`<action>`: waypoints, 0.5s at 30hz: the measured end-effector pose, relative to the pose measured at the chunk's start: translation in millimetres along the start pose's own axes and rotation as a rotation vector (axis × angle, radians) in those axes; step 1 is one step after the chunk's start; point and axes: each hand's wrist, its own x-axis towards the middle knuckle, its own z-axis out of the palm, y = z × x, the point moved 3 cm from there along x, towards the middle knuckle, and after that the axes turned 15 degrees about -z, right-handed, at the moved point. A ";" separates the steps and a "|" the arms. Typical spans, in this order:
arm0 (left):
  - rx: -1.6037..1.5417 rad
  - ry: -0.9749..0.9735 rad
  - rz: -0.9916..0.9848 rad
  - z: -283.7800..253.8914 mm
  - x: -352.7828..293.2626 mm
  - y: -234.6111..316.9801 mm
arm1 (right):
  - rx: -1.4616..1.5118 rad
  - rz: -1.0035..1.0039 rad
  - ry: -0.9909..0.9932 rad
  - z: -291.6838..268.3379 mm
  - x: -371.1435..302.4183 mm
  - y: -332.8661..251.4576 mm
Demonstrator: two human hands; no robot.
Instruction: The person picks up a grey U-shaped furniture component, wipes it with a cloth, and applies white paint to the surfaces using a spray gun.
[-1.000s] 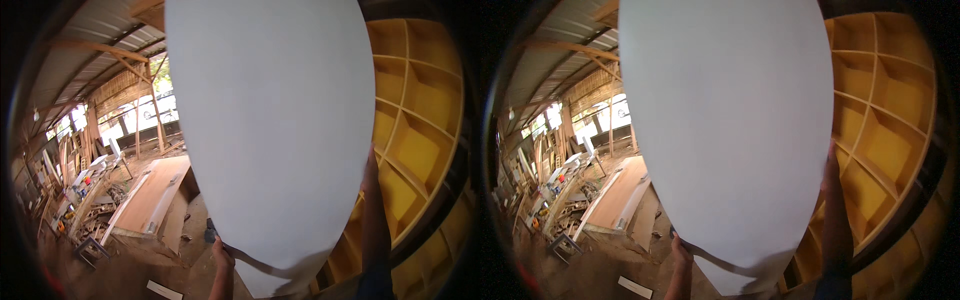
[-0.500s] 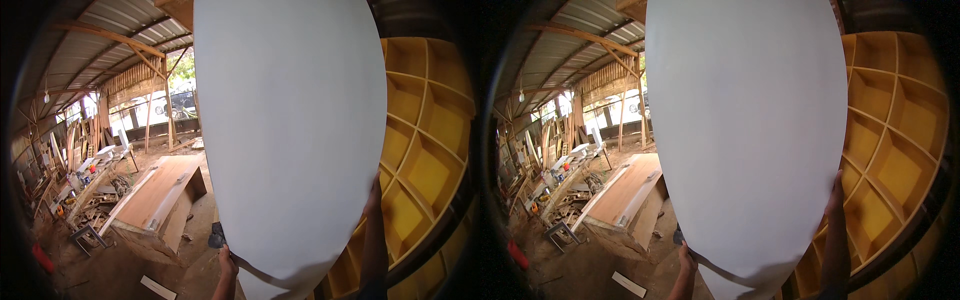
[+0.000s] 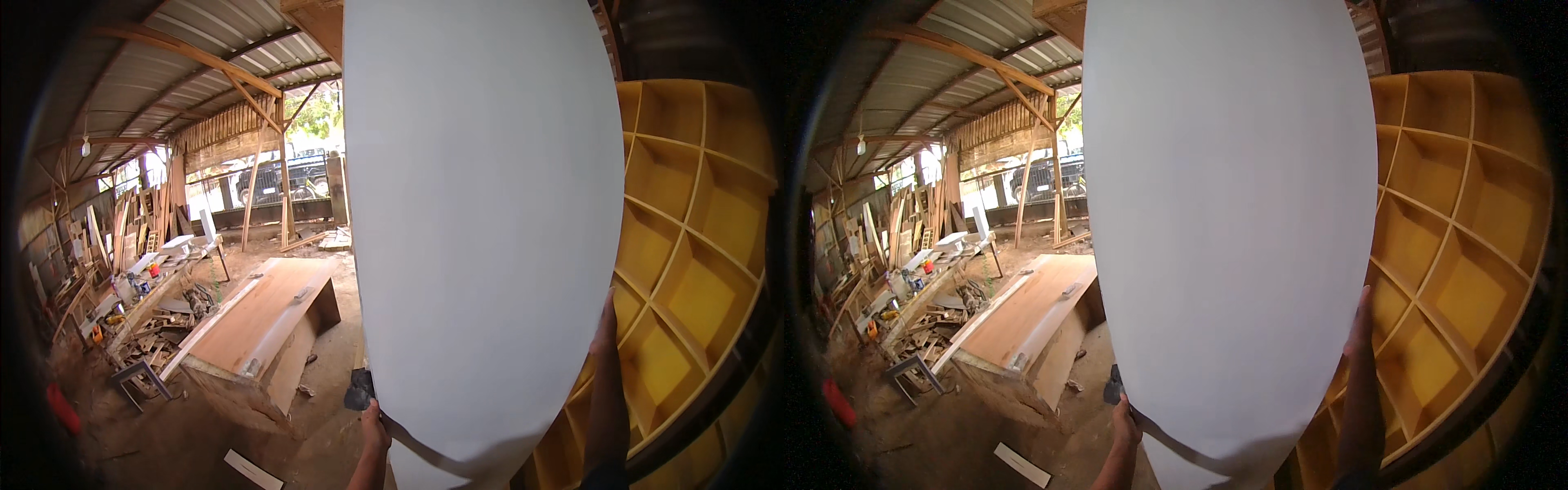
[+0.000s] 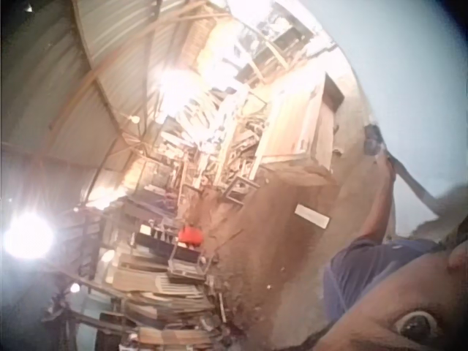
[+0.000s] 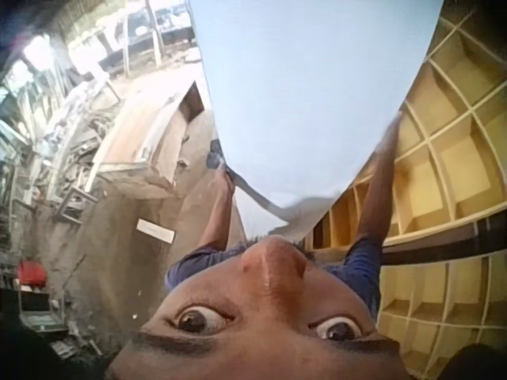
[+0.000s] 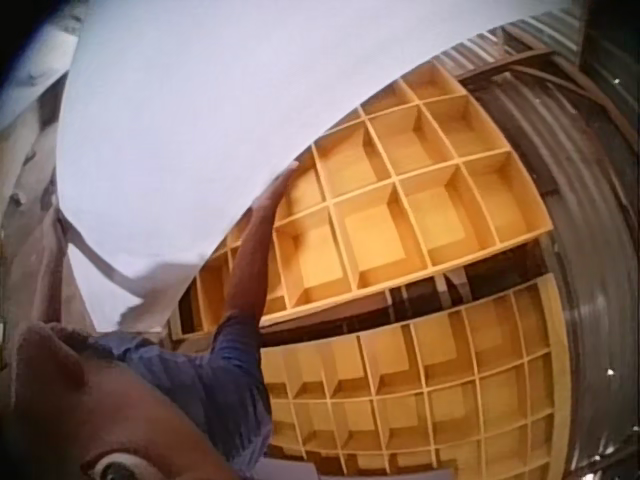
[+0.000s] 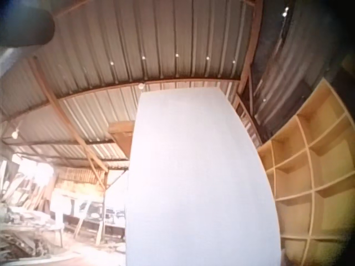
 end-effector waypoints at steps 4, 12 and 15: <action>0.051 -0.011 0.004 -2.2 1.6 3.1 | 0.063 0.260 0.260 2.0 6.8 12.3; 0.088 0.017 -0.014 -6.7 8.6 7.7 | 0.224 0.254 0.092 3.7 12.7 30.3; 0.085 -0.030 -0.032 -13.8 9.6 8.5 | 0.201 0.285 0.126 4.0 13.2 36.1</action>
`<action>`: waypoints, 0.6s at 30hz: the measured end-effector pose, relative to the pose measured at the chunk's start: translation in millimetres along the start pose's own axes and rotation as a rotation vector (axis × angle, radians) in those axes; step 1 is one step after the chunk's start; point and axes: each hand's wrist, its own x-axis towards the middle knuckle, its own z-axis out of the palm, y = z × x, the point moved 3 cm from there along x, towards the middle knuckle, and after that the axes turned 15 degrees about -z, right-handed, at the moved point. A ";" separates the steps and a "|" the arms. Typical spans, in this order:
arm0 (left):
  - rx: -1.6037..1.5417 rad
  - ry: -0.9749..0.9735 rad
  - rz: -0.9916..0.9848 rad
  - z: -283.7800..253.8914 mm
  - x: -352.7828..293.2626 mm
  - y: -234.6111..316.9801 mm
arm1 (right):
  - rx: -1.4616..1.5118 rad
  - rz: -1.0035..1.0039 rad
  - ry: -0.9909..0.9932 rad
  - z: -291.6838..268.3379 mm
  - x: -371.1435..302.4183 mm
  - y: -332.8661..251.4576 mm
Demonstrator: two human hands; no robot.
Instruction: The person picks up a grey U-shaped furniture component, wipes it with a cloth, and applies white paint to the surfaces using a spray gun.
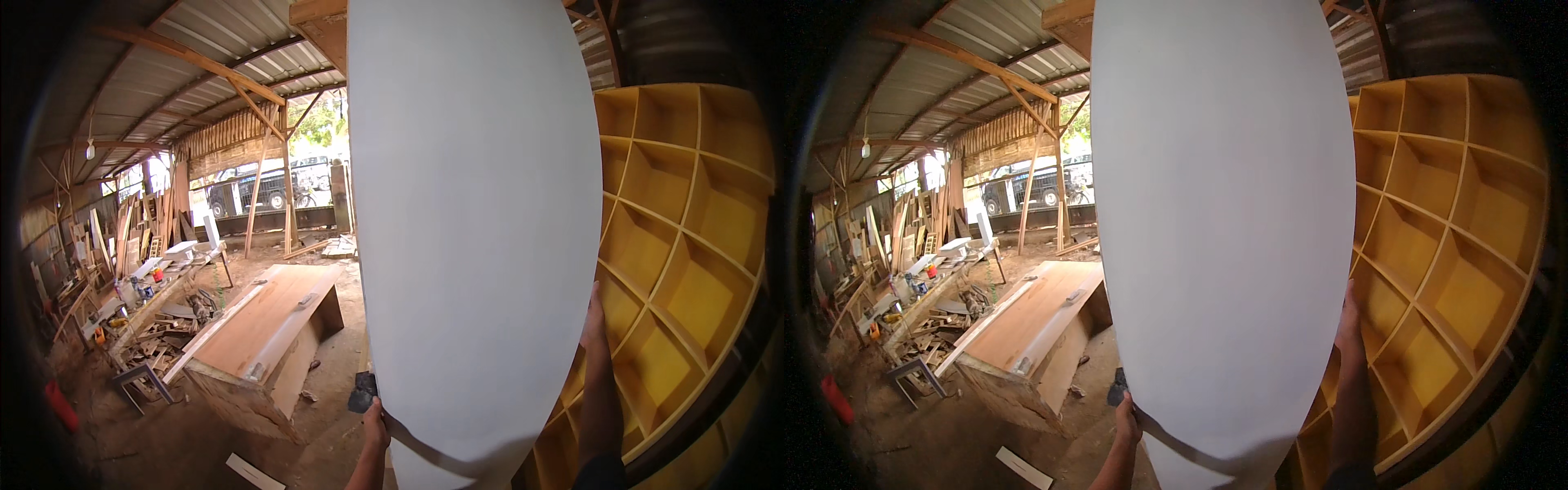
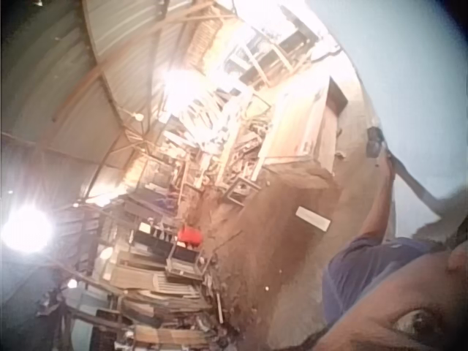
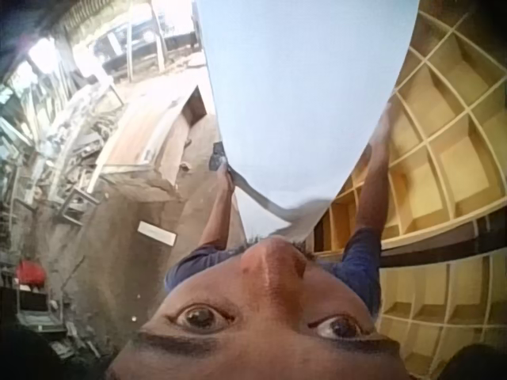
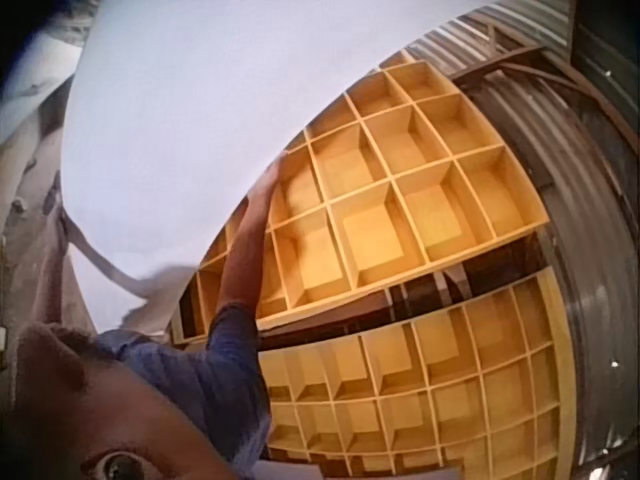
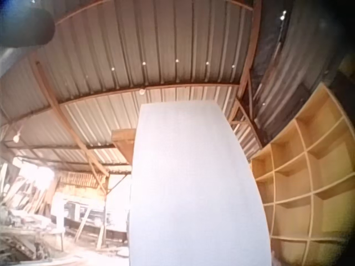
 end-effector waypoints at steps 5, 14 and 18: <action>0.089 -0.070 -0.022 19.0 -12.9 9.9 | -0.073 -0.001 0.042 -4.4 5.5 5.0; 0.314 0.116 0.001 -4.4 -12.9 8.6 | -0.083 0.050 0.159 7.9 0.3 2.5; 0.424 0.167 0.020 -16.8 -8.7 5.6 | -0.042 0.007 0.118 7.0 -3.0 -0.3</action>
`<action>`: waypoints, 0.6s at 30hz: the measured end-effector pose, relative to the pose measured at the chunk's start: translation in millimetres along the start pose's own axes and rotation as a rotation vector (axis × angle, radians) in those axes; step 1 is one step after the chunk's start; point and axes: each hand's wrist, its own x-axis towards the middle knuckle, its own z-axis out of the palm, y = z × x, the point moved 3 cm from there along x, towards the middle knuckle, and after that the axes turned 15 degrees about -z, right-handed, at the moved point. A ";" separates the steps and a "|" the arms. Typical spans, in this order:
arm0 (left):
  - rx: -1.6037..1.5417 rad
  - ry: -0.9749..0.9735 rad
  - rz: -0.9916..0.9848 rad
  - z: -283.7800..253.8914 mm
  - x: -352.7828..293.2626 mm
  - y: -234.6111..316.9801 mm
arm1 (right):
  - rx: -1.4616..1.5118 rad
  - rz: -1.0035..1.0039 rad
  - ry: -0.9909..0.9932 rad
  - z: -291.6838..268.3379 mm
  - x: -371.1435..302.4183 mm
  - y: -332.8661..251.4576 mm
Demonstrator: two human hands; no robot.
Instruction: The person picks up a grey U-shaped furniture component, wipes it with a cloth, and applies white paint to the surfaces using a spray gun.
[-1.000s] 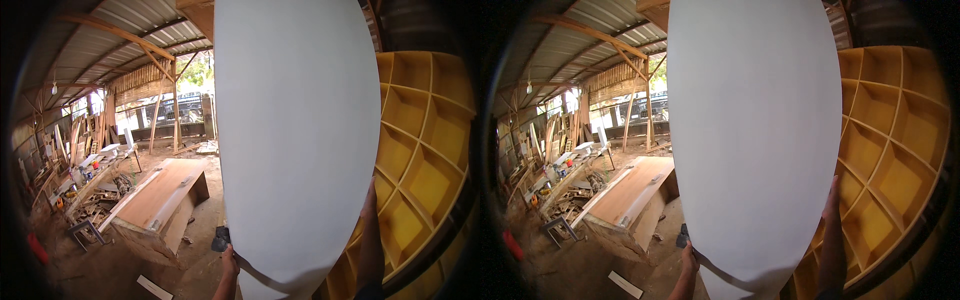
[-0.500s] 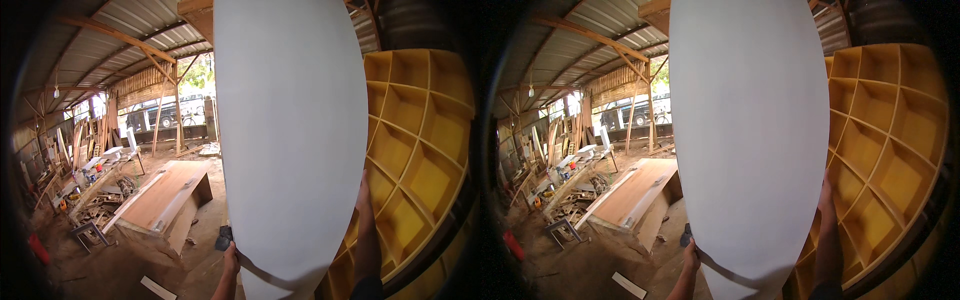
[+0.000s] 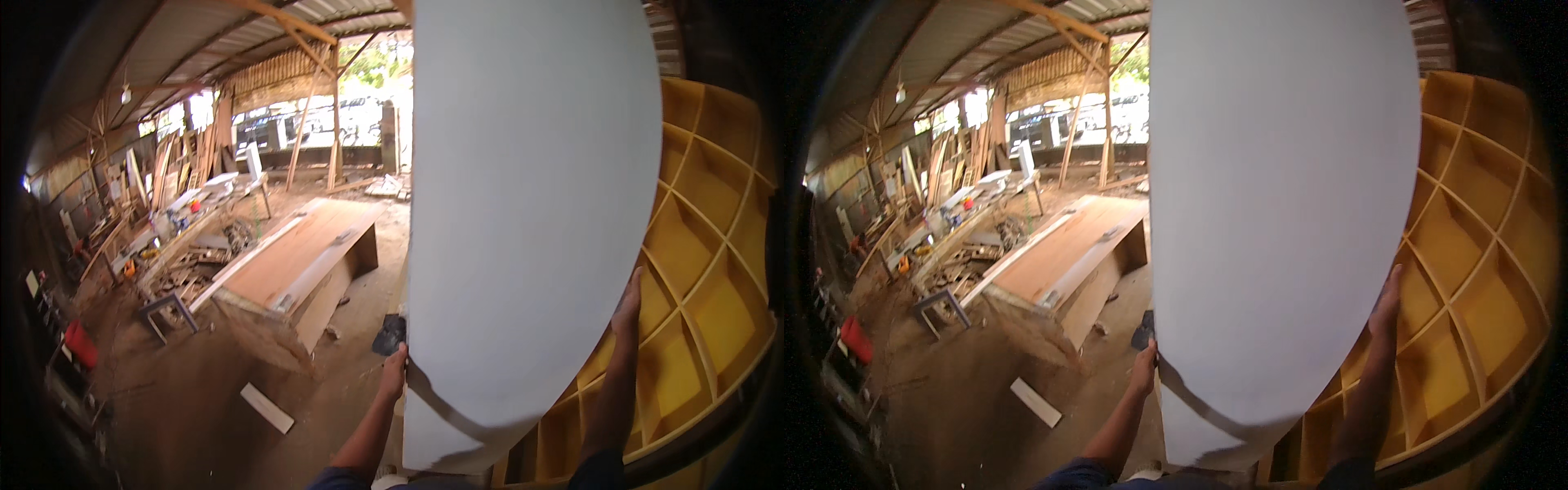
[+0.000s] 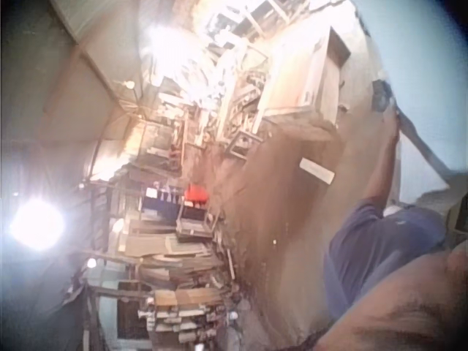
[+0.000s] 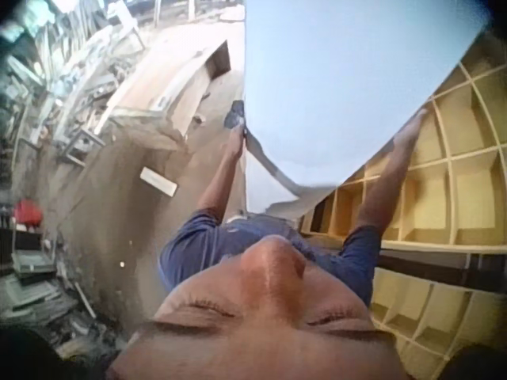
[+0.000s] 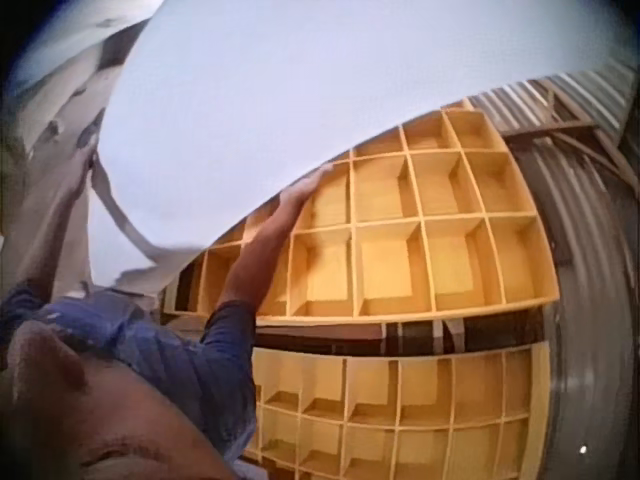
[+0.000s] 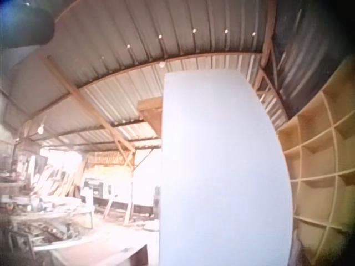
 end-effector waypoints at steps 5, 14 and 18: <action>0.024 -0.052 -0.051 -5.4 -3.0 -7.0 | -0.142 0.005 0.096 -58.8 15.5 20.4; 0.108 0.176 0.093 -43.1 -72.3 12.5 | -0.840 -0.883 0.166 73.8 -118.9 -21.4; -0.028 0.286 0.051 -96.4 -105.7 3.1 | -0.533 -0.707 -0.373 137.3 -195.7 28.8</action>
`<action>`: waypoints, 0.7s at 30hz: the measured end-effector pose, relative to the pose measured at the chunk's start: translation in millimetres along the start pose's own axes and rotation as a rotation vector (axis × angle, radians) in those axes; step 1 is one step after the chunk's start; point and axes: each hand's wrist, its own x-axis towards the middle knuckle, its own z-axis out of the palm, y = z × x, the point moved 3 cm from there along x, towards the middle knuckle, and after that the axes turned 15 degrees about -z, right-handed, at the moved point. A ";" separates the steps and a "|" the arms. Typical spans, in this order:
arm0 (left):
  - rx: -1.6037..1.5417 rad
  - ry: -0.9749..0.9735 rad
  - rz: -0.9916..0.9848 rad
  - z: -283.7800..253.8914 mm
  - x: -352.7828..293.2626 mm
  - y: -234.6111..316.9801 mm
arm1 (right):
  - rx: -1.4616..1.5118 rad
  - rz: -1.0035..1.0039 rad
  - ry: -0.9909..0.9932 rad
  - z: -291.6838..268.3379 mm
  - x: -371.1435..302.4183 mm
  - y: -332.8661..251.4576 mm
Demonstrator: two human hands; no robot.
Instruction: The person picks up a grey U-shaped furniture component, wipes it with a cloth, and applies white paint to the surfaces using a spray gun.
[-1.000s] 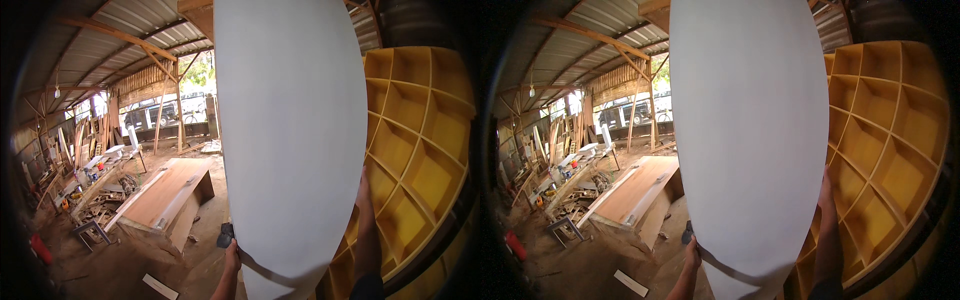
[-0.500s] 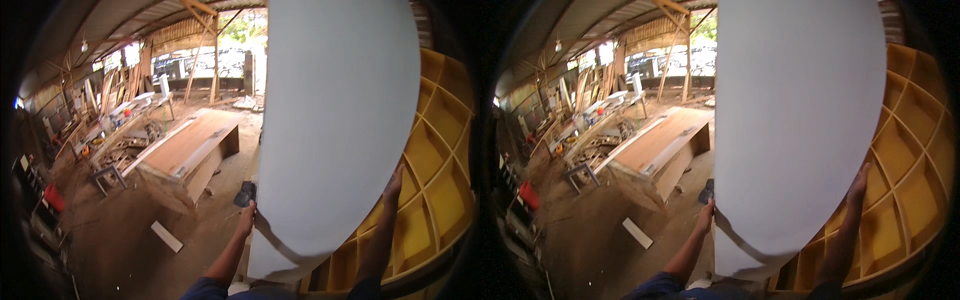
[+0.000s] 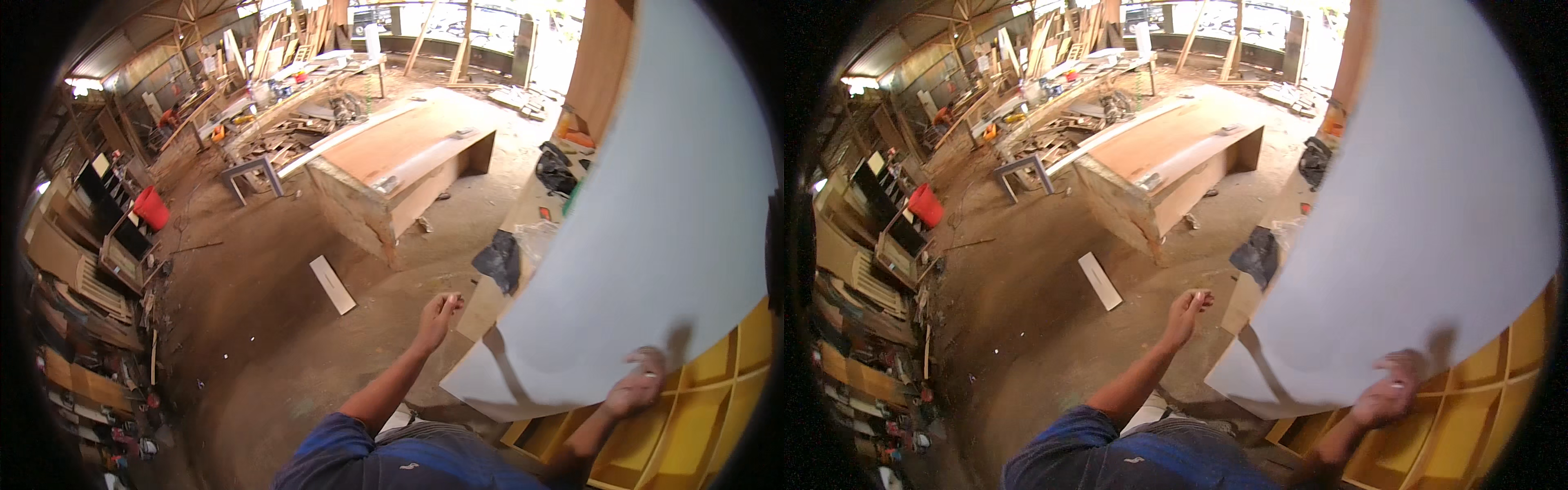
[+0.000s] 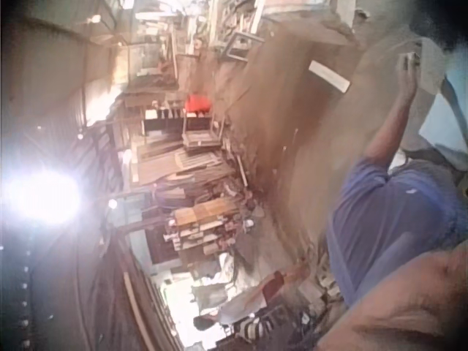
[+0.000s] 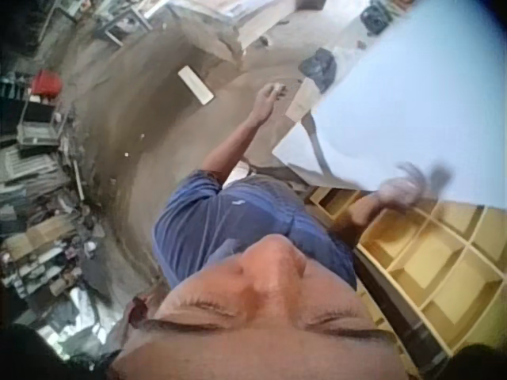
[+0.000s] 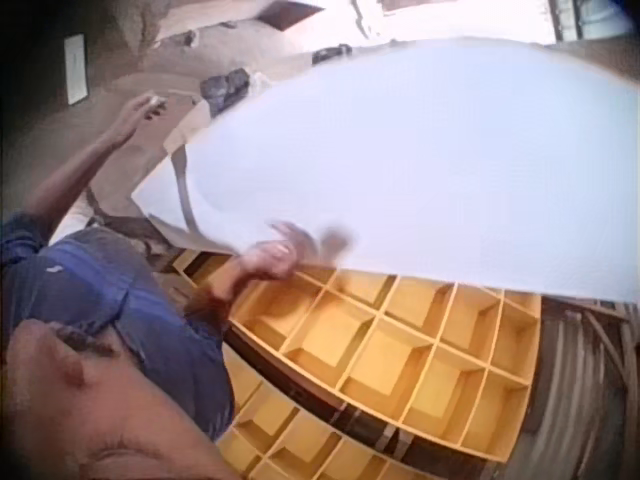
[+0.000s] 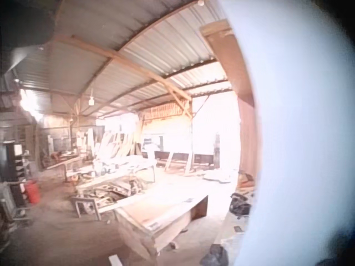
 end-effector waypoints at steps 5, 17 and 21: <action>0.141 0.110 -0.083 -112.2 -32.5 -32.4 | 0.363 0.436 -0.450 163.2 -37.9 -59.8; 0.298 0.419 -0.336 -355.5 -100.6 6.8 | 0.599 0.534 -0.823 442.0 -75.8 -117.2; 0.295 0.563 -0.319 -413.9 -110.9 24.7 | 0.642 0.487 -0.869 500.0 -84.5 -119.1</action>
